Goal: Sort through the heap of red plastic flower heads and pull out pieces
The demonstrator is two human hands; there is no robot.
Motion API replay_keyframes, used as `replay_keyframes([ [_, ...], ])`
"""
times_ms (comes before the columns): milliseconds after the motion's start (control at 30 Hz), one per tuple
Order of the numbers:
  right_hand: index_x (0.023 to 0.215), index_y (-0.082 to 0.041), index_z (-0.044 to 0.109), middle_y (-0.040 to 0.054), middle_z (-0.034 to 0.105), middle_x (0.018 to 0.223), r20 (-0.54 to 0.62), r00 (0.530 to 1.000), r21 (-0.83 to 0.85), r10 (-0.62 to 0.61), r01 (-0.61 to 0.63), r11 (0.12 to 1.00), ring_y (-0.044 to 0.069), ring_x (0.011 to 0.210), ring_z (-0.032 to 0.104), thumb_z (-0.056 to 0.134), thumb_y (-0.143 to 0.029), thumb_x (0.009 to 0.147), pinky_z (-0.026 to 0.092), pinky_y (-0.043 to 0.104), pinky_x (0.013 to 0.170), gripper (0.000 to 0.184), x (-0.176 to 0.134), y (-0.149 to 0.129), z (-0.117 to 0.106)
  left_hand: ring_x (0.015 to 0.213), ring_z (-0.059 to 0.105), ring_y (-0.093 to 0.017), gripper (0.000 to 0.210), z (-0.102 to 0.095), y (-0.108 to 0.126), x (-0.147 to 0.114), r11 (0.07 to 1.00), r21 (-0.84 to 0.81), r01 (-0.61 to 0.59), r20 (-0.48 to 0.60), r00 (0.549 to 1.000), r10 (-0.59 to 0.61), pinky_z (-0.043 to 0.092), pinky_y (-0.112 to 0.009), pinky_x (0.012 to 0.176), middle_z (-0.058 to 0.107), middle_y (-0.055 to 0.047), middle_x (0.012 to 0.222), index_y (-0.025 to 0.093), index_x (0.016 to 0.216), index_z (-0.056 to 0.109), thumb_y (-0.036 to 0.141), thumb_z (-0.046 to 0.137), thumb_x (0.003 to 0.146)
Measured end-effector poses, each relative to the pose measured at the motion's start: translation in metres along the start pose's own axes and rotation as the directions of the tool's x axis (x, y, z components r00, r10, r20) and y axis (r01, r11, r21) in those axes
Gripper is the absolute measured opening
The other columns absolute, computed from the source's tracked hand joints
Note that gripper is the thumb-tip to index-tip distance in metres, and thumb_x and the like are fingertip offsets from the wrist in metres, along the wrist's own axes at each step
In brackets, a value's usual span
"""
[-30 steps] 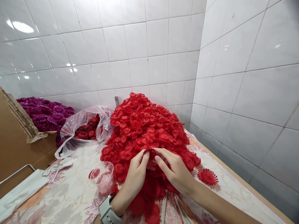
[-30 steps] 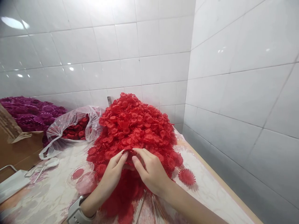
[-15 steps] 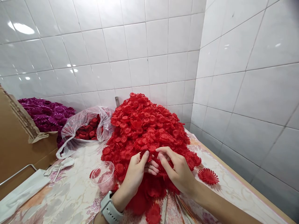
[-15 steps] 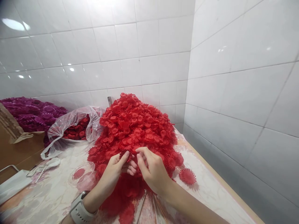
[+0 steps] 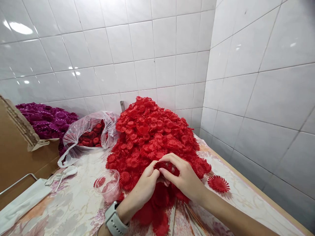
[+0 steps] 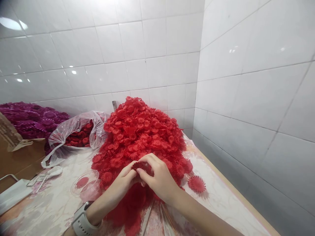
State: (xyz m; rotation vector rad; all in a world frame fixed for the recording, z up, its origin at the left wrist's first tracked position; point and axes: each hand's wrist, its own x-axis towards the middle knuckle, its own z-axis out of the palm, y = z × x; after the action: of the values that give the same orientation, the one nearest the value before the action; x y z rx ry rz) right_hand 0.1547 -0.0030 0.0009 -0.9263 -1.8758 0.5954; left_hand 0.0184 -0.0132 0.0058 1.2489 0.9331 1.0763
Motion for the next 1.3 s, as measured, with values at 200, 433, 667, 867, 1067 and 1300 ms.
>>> replay_keyframes([
  [200, 0.080, -0.020, 0.052, 0.0036, 0.059, 0.093, -0.113, 0.993, 0.070, 0.030, -0.023, 0.997, 0.016, 0.085, 0.056, 0.047, -0.022, 0.082, 0.044, 0.027, 0.072, 0.005, -0.002, -0.001, 0.000, 0.045, 0.052, -0.010, 0.009, -0.006, -0.001, 0.007, 0.991, 0.131, -0.017, -0.090, 0.996, 0.029, 0.042, -0.022, 0.049, 0.053, 0.005, 0.051, 0.017, 0.073, 0.050, 0.023, 0.053, 0.068],
  [433, 0.084, -0.020, 0.046, -0.0010, 0.056, 0.071, -0.120, 0.986, 0.181, 0.112, -0.089, 0.979, 0.013, 0.067, 0.055, 0.042, -0.026, 0.085, 0.043, 0.025, 0.063, 0.007, -0.001, 0.003, 0.002, 0.047, 0.055, -0.013, 0.024, -0.005, -0.002, 0.004, 0.949, 0.309, -0.060, -0.013, 0.998, 0.068, 0.044, -0.024, 0.050, 0.057, 0.000, 0.050, 0.017, 0.058, 0.050, 0.031, 0.046, 0.076],
  [667, 0.076, -0.019, 0.049, -0.0010, 0.056, 0.067, -0.200, 0.930, 0.288, 0.307, -0.244, 0.926, 0.015, 0.065, 0.055, 0.051, -0.031, 0.077, 0.042, 0.026, 0.062, 0.013, 0.007, 0.005, -0.004, 0.053, 0.053, -0.012, 0.028, -0.003, -0.001, 0.005, 0.935, 0.337, -0.114, 0.131, 0.989, 0.074, 0.043, -0.023, 0.055, 0.058, 0.000, 0.056, 0.017, 0.061, 0.048, 0.035, 0.041, 0.081],
  [867, 0.075, -0.019, 0.051, 0.0017, 0.060, 0.069, -0.243, 0.895, 0.292, 0.374, -0.300, 0.908, 0.017, 0.068, 0.056, 0.052, -0.034, 0.072, 0.042, 0.029, 0.064, 0.016, 0.009, 0.004, -0.004, 0.049, 0.047, -0.010, 0.031, -0.006, 0.007, 0.003, 0.899, 0.421, -0.122, 0.192, 0.980, 0.043, 0.036, -0.022, 0.052, 0.051, 0.002, 0.051, 0.017, 0.056, 0.046, 0.033, 0.038, 0.082],
  [1067, 0.079, -0.020, 0.049, 0.0037, 0.059, 0.081, -0.451, 0.835, 0.224, 0.315, -0.236, 0.946, 0.019, 0.078, 0.056, 0.050, -0.033, 0.074, 0.042, 0.032, 0.071, 0.013, 0.015, 0.012, -0.016, 0.049, 0.041, -0.009, 0.033, -0.011, 0.023, -0.005, 0.873, 0.466, -0.146, 0.244, 0.969, 0.032, 0.032, -0.021, 0.053, 0.043, 0.004, 0.050, 0.018, 0.052, 0.040, 0.032, 0.038, 0.082],
  [1300, 0.082, -0.023, 0.040, -0.0029, 0.052, 0.068, -0.223, 0.881, 0.495, 0.418, -0.267, 0.826, 0.018, 0.066, 0.061, 0.051, -0.037, 0.077, 0.048, 0.031, 0.061, 0.019, 0.015, 0.003, -0.019, 0.058, 0.045, -0.014, 0.023, -0.022, 0.030, 0.005, 0.203, 0.977, -0.069, -0.049, 0.848, 0.528, 0.031, -0.025, 0.054, 0.048, 0.002, 0.062, 0.019, 0.067, 0.047, 0.032, 0.042, 0.085],
])
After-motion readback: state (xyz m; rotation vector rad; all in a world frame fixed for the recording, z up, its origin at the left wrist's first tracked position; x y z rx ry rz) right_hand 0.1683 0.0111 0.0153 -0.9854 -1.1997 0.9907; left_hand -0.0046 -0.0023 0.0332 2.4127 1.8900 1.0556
